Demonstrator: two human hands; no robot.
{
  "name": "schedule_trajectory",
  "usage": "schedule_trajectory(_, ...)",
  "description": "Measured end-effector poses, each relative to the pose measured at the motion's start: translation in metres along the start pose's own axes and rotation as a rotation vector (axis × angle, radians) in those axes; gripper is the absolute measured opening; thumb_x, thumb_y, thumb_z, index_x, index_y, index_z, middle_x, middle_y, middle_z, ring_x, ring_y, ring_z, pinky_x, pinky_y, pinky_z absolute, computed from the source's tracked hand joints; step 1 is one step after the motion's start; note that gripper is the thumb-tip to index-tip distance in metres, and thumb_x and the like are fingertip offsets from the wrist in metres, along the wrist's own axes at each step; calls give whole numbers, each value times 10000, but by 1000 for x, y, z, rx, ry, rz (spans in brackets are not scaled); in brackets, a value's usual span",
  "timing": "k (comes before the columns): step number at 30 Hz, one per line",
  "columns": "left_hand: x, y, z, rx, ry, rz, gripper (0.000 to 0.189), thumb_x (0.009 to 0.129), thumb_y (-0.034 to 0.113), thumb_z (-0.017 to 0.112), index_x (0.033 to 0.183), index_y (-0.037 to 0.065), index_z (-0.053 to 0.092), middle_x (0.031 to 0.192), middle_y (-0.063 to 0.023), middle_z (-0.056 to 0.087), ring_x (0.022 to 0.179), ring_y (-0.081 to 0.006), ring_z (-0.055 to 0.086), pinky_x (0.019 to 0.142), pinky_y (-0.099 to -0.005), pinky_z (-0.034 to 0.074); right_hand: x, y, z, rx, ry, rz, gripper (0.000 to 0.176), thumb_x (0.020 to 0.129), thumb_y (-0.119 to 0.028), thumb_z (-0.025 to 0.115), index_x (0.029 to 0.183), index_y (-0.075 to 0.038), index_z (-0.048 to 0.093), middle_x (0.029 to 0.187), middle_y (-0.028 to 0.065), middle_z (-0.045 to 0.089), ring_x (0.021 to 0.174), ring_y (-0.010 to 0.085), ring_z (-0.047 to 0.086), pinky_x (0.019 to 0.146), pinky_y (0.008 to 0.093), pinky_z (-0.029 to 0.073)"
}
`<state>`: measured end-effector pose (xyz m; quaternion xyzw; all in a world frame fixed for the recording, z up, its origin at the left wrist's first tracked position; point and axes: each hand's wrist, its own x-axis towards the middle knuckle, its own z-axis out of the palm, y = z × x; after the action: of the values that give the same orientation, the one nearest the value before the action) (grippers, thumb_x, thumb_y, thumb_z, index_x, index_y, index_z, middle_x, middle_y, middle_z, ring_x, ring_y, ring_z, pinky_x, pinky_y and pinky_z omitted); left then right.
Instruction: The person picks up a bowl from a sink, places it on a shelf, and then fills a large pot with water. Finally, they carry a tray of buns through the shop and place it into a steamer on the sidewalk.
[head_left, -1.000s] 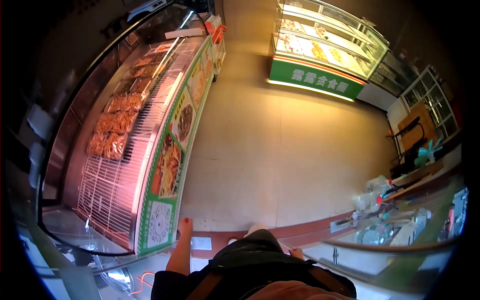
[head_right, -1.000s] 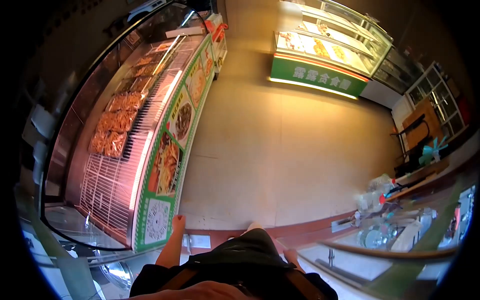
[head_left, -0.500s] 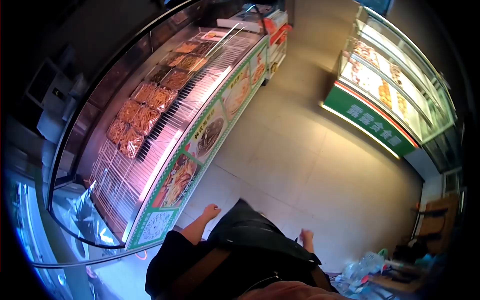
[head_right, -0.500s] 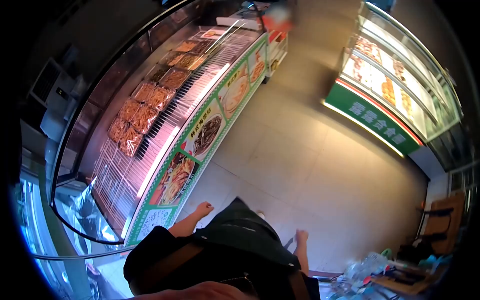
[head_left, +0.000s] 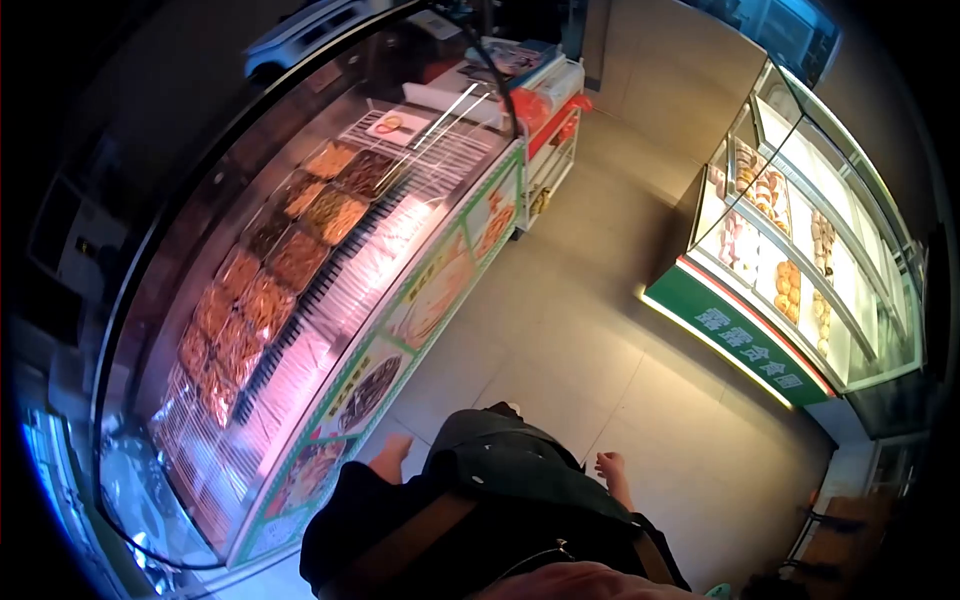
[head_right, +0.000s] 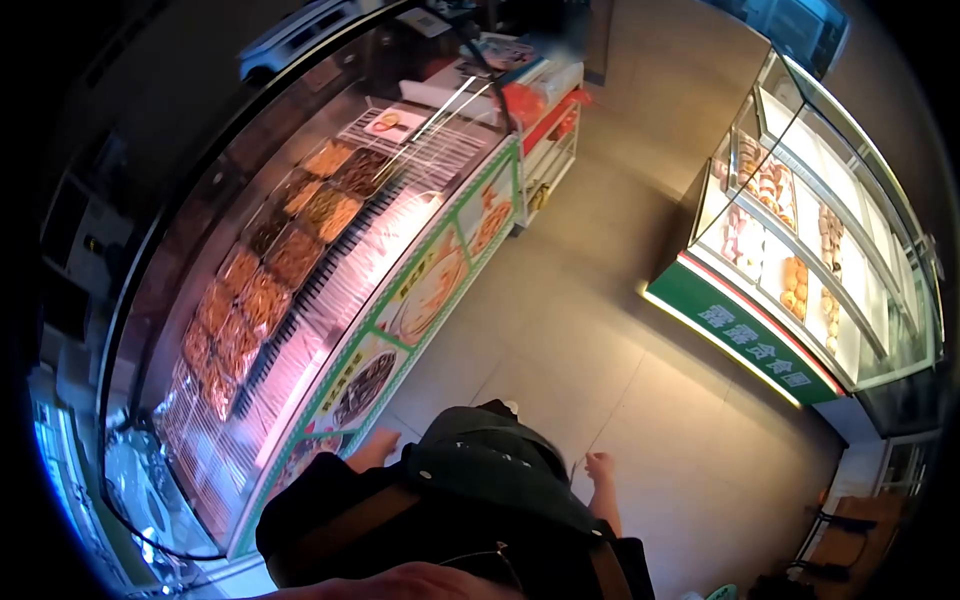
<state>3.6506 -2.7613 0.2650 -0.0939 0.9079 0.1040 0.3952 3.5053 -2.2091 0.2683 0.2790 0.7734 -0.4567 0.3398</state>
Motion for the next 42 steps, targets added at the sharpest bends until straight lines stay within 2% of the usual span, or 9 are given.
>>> schedule_trajectory(2, 81, 44, -96, -354, 292, -163, 259, 684, 255, 482, 597, 26, 568, 577, -149, 557, 577, -297, 560, 550, -396, 439, -24, -36, -23, 45, 113, -5, 228, 724, -220, 540, 720, 6, 563, 540, 77, 520, 481, 170, 534, 396, 280, 413)
schedule_trajectory(9, 296, 245, -422, -616, 598, 51, 267, 720, 259, 487, 808, 14, 547, 761, -149, 574, 688, -256, 554, 608, -366, 423, 85, -101, -100, 28, 207, 58, 215, 723, -193, 534, 624, -2, 537, 461, 69, 485, 404, 156, 489, 338, 267, 373)
schedule_trajectory(17, 394, 335, -459, -565, 491, -39, 286, 700, 310, 501, 780, 42, 566, 796, -132, 580, 734, -271, 560, 662, -345, 434, 296, -276, -264, 108, 103, 93, 214, 722, -180, 539, 583, -24, 495, 448, 60, 466, 370, 147, 454, 319, 262, 346)
schedule_trajectory(26, 423, 347, -442, -1110, 43, -796, 224, 704, 225, 560, 673, 9, 509, 617, -92, 517, 611, -195, 539, 516, -306, 427, 576, -651, -358, 186, 82, -410, 194, 728, -179, 553, 839, -21, 525, 657, 46, 533, 460, 107, 480, 380, 225, 379)
schedule_trajectory(31, 589, 399, -565, -1139, 253, -559, 231, 644, 150, 532, 855, 60, 560, 908, -226, 523, 822, -371, 515, 749, -421, 406, 683, -732, -353, -154, -10, -539, 161, 706, -166, 605, 698, -12, 557, 521, 24, 494, 400, 94, 443, 347, 229, 369)
schedule_trajectory(32, 639, 405, -607, -1199, 84, -620, 252, 663, 197, 526, 874, 65, 562, 898, -215, 533, 820, -343, 526, 755, -394, 408, 667, -764, -356, -112, -79, -336, 178, 705, -174, 608, 727, -2, 566, 551, 40, 515, 422, 99, 465, 353, 238, 385)
schedule_trajectory(35, 730, 465, -795, -945, 419, 99, 272, 711, 292, 493, 759, 34, 565, 672, -149, 547, 599, -269, 523, 558, -357, 402, 691, -801, -386, -32, -111, -172, 203, 704, -197, 597, 742, 2, 577, 575, 54, 532, 453, 119, 486, 384, 251, 398)
schedule_trajectory(37, 797, 508, -887, -847, 623, 133, 281, 711, 284, 517, 608, 26, 475, 546, -118, 473, 508, -216, 474, 482, -356, 362, 683, -838, -408, 14, 1, -151, 214, 715, -209, 591, 739, 3, 574, 580, 69, 542, 451, 147, 497, 383, 279, 402)
schedule_trajectory(42, 920, 600, -1068, -1016, 657, 417, 260, 690, 211, 593, 849, 19, 517, 769, -110, 575, 728, -209, 573, 638, -294, 453, 753, -915, -446, 16, 169, -78, 237, 740, -240, 567, 689, -8, 552, 555, 80, 538, 420, 171, 494, 363, 308, 397)
